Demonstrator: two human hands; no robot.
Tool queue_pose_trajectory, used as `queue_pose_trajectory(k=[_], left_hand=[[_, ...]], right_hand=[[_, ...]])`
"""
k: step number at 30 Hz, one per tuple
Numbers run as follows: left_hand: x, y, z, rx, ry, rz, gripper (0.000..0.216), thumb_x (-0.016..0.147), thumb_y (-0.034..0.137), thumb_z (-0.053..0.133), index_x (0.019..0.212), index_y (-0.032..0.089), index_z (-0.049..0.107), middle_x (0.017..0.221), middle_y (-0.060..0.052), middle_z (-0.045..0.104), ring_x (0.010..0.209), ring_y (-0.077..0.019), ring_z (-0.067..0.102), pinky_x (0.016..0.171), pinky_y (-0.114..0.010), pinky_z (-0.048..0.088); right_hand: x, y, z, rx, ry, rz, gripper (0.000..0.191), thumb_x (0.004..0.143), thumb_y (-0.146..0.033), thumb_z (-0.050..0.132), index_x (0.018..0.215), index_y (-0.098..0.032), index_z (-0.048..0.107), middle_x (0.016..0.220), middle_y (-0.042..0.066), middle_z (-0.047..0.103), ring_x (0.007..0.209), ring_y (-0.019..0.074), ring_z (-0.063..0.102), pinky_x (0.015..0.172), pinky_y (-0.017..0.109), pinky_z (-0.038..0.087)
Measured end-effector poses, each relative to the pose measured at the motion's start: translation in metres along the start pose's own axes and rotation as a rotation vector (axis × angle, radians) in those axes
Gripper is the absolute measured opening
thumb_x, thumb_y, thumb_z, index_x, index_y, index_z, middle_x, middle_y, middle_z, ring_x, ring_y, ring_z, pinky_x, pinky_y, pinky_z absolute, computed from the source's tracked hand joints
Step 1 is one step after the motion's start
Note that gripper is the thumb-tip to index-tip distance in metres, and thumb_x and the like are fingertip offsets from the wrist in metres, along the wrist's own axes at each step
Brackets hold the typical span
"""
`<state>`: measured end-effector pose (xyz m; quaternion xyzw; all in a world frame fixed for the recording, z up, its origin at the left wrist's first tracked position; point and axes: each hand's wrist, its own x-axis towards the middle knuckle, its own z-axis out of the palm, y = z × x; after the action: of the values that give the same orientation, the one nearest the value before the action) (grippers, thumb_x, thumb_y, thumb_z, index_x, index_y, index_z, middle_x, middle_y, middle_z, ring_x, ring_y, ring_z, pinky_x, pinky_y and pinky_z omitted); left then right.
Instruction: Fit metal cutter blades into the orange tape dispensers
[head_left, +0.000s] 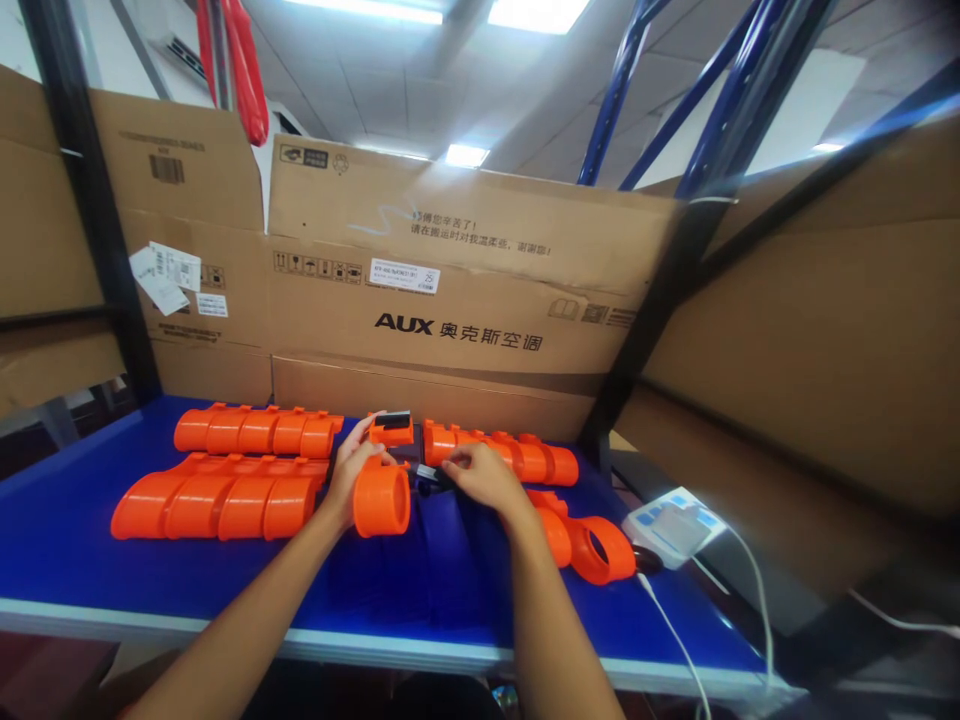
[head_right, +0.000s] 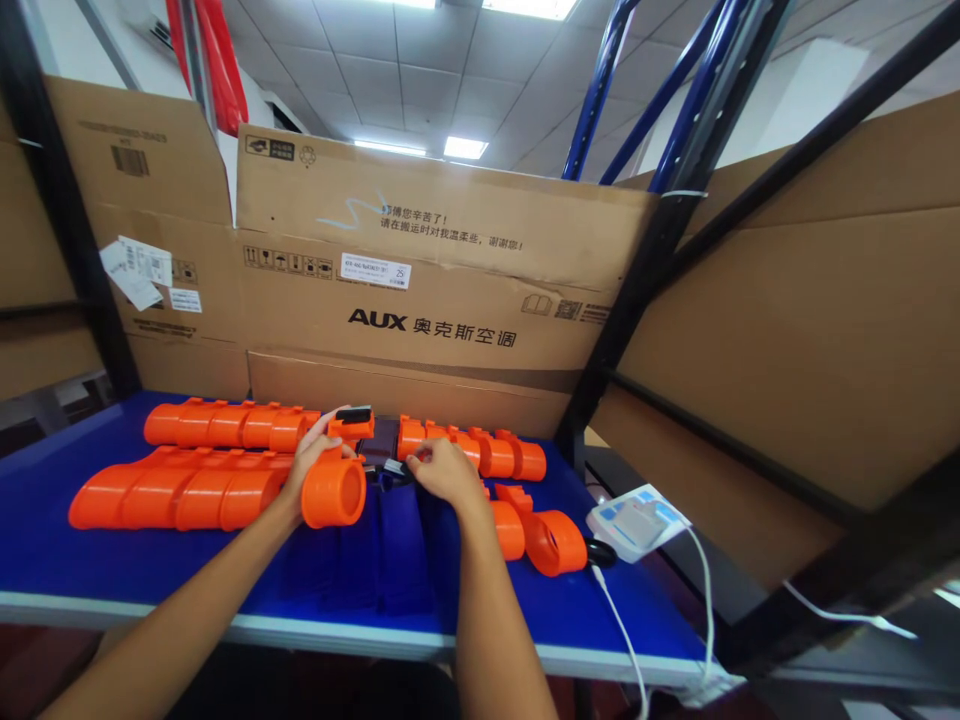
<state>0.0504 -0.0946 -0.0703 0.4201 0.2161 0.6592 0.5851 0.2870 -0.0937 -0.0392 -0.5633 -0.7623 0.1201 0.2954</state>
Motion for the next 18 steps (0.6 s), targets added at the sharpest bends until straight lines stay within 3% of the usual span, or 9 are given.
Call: queue_pose_trajectory(k=[6,13,18], left_hand=[[0.003,0.001,-0.002,0.014,-0.006,-0.030,0.056,0.070,0.028,0.079,0.123,0.019,0.064,0.085,-0.004,0.073,0.053,-0.0137,0.066,0.050,-0.024,0.050],[0.003,0.001,-0.002,0.031,0.002,-0.045,0.051,0.072,0.031,0.079,0.119,0.018,0.067,0.073,-0.002,0.071,0.050,-0.0150,0.066,0.049,-0.024,0.050],[0.005,0.001,-0.001,0.034,0.011,-0.045,0.059,0.069,0.030,0.081,0.124,0.020,0.065,0.085,-0.003,0.074,0.051,-0.0129,0.066,0.050,-0.024,0.051]], right_hand=[[0.000,-0.006,-0.004,0.020,-0.082,-0.125,0.016,0.083,-0.017,0.059,0.082,-0.018,0.075,0.080,0.001,0.076,0.075,0.0166,0.066,0.069,0.024,0.047],[0.001,-0.018,0.007,-0.038,-0.090,-0.217,0.017,0.082,-0.027,0.068,0.093,-0.020,0.078,0.091,0.004,0.076,0.087,0.0205,0.065,0.079,0.028,0.048],[0.002,-0.029,0.016,-0.089,-0.101,-0.258,0.017,0.076,-0.023,0.070,0.088,-0.023,0.081,0.082,0.003,0.075,0.086,0.0220,0.063,0.081,0.030,0.045]])
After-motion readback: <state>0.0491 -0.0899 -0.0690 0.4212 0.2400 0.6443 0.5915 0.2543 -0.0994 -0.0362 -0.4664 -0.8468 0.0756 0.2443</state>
